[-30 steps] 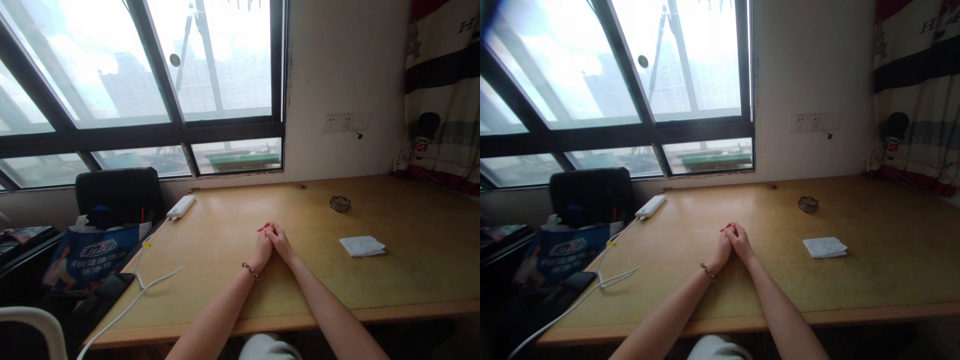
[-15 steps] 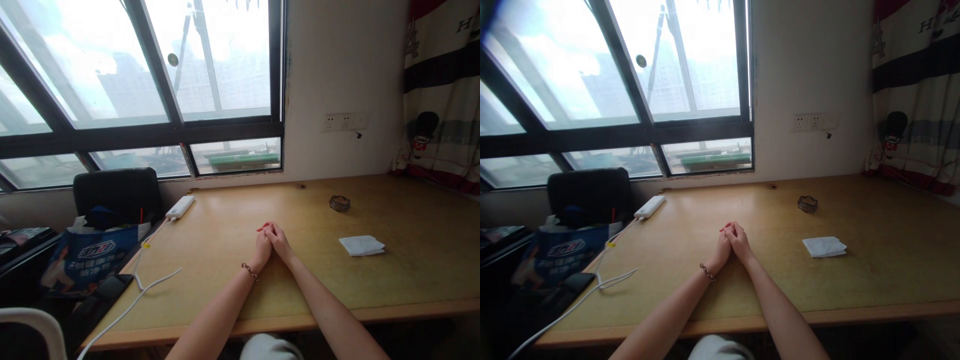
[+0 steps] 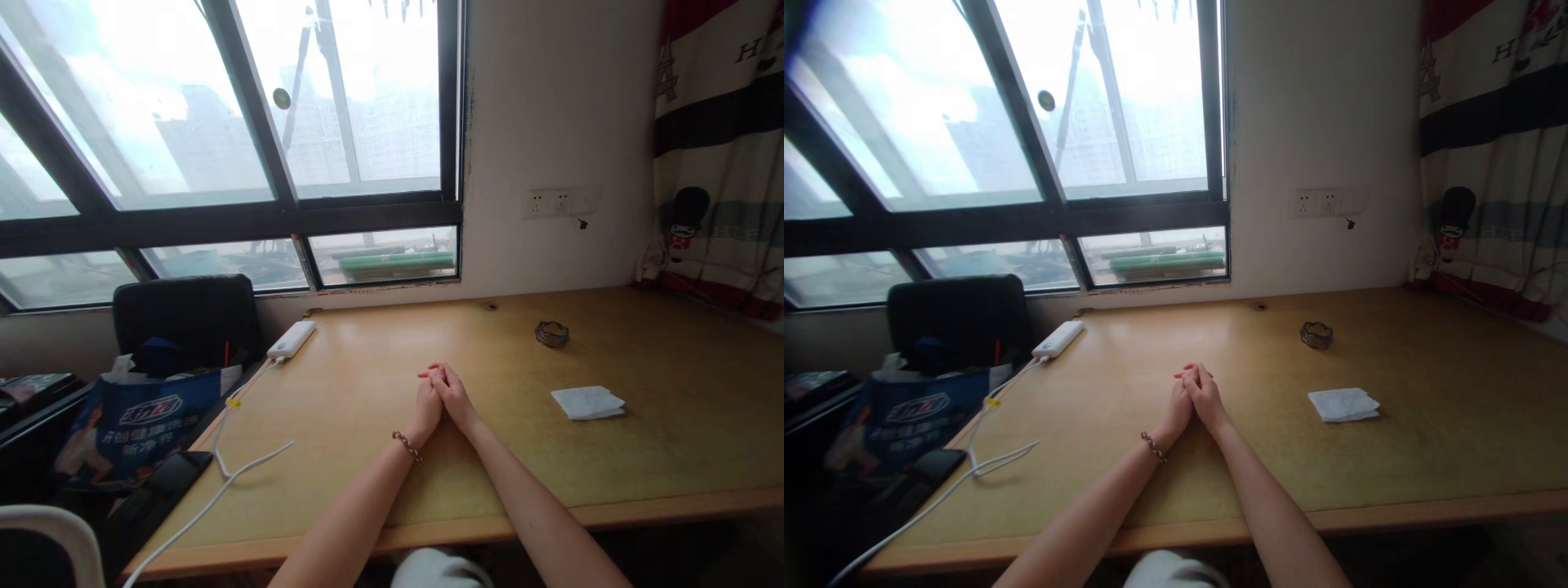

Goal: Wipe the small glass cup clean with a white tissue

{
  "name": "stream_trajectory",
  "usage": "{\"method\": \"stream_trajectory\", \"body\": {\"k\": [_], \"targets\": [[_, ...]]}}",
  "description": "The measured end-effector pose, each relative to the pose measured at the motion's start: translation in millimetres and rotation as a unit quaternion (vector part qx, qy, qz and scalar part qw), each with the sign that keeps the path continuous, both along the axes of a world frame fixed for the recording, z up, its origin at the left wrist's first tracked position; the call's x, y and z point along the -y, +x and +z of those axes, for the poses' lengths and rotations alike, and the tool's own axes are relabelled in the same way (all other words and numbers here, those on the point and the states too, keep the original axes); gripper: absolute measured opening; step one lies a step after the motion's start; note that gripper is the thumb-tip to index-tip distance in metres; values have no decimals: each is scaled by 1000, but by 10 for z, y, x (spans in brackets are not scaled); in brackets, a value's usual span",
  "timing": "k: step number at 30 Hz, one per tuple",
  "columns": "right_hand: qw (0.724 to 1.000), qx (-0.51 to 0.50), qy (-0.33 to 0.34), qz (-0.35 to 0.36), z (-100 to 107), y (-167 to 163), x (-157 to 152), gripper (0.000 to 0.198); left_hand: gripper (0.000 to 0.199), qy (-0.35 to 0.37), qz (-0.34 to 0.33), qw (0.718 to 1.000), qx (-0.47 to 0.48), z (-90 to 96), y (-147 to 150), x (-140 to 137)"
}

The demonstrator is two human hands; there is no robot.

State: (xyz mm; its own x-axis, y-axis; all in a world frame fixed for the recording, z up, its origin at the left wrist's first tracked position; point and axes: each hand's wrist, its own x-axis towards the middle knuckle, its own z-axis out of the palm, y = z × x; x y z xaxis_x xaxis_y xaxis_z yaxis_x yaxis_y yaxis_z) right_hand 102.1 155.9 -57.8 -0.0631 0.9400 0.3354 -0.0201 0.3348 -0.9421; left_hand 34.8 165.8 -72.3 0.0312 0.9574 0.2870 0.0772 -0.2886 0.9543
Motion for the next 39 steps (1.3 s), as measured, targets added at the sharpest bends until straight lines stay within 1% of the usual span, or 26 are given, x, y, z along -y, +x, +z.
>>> {"method": "stream_trajectory", "body": {"k": [2,5,7,8,9,11,13,15,18,20,21,22,24,27,28,29,31,33,35,37,39], "targets": [[1000,19,15,-19,-11,-1,9,28,36,4,-14,1000,0,31,0,21],[994,62,45,-80,-23,35,1,40,33,25,-11,1000,6,92,-7,57],[983,97,58,-146,-30,97,-35,47,34,22,10,1000,8,123,-25,65],[971,122,67,-194,-35,142,-64,49,35,13,24,1000,3,133,-39,61],[953,154,76,-249,-41,195,-97,50,36,3,39,999,-10,138,-56,51],[899,232,79,-363,-58,329,-167,52,37,1,73,996,-56,139,-97,22],[844,303,43,-441,-82,499,-221,55,36,29,106,988,-110,135,-135,-13],[799,357,-9,-485,-113,700,-242,58,38,60,124,979,-150,130,-160,-41],[740,406,-85,-530,-174,1014,-208,63,43,81,121,973,-180,116,-166,-63],[715,422,-141,-539,-217,1168,-166,66,44,89,110,972,-190,100,-154,-67],[711,431,-162,-532,-237,1212,-147,67,43,94,104,971,-196,89,-146,-67],[711,441,-174,-520,-252,1229,-134,66,43,99,99,969,-202,77,-138,-67],[727,466,-163,-478,-268,1188,-128,62,42,112,93,965,-218,53,-127,-66],[768,491,-83,-402,-250,1024,-156,52,42,127,96,958,-241,24,-127,-65],[777,493,-55,-388,-238,973,-166,48,42,129,99,956,-246,19,-131,-65],[779,494,-32,-385,-226,933,-172,45,42,131,103,954,-250,15,-135,-65],[768,498,-14,-402,-211,900,-170,42,42,133,109,951,-256,13,-143,-67],[757,508,-30,-410,-211,917,-150,39,42,135,109,950,-261,14,-143,-69],[762,517,-45,-387,-217,943,-127,33,43,139,107,948,-266,15,-131,-72],[784,515,-37,-346,-215,943,-112,27,42,143,104,946,-272,13,-112,-72],[813,497,-6,-304,-198,903,-106,25,42,150,100,943,-279,11,-94,-68]]}}
